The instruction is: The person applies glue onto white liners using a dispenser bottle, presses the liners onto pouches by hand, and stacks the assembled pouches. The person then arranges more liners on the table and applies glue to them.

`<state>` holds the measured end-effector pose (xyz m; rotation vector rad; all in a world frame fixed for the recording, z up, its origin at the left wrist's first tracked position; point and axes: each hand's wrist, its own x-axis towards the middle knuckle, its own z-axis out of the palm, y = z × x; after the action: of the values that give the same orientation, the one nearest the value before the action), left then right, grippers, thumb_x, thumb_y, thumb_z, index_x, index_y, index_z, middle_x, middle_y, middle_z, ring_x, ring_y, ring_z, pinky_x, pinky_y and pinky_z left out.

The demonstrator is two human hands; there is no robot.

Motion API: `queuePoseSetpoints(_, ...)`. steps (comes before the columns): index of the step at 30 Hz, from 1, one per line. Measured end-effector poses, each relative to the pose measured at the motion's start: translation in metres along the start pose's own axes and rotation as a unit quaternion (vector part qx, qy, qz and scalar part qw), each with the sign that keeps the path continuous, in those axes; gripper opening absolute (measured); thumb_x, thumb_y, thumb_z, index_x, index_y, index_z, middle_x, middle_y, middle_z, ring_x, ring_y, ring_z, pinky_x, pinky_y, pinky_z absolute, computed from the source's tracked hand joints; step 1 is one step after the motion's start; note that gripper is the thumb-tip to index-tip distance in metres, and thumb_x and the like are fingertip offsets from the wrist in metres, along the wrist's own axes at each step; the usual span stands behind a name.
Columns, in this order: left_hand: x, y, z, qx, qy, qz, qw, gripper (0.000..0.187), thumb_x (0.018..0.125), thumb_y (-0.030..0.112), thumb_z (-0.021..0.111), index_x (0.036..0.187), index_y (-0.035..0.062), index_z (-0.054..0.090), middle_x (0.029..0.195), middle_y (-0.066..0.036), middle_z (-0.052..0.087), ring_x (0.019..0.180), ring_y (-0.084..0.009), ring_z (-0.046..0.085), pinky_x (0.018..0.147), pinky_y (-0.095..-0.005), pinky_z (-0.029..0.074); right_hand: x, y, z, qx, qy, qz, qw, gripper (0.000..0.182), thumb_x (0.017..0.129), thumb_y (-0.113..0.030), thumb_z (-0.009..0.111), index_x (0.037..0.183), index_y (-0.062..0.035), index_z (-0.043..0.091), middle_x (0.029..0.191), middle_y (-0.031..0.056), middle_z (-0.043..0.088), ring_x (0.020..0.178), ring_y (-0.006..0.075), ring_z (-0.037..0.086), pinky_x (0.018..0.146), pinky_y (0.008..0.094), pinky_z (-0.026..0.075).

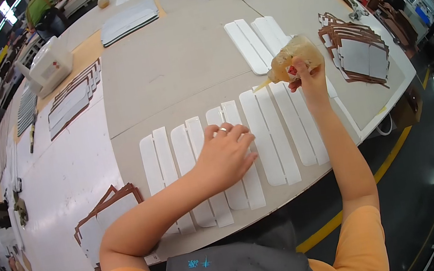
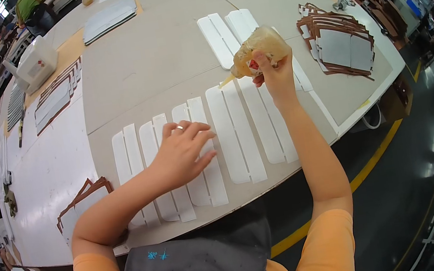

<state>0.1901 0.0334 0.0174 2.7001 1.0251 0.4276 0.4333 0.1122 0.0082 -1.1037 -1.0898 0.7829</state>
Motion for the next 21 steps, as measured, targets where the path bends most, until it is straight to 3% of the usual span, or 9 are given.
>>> queuePoseSetpoints(10,0.019,0.009,0.017,0.046,-0.088,-0.012,0.995,0.031,0.078,0.025,0.064,0.099,0.0033,0.059,0.111,-0.011,0.054,0.106,-0.0281,0.049,0.095,-0.0414,0.030,0.014,0.013,0.008,-0.029,-0.023,0.002,0.999,0.050,0.082,-0.031,0.068,0.110,-0.0025,0.038,0.083,0.0077,0.055,0.050,0.0092,0.052,0.037,0.0198,0.042)
queuePoseSetpoints(21,0.017,0.009,0.027,0.069,-0.054,-0.017,0.996,0.032,0.075,0.023,0.065,0.099,0.0032,0.058,0.110,-0.009,0.055,0.107,-0.0271,0.049,0.097,-0.0429,0.027,-0.020,-0.005,-0.011,-0.025,-0.051,0.057,0.997,0.051,0.079,-0.031,0.072,0.109,-0.0029,0.041,0.081,0.0073,0.055,0.043,0.0060,0.047,0.033,0.0174,0.038)
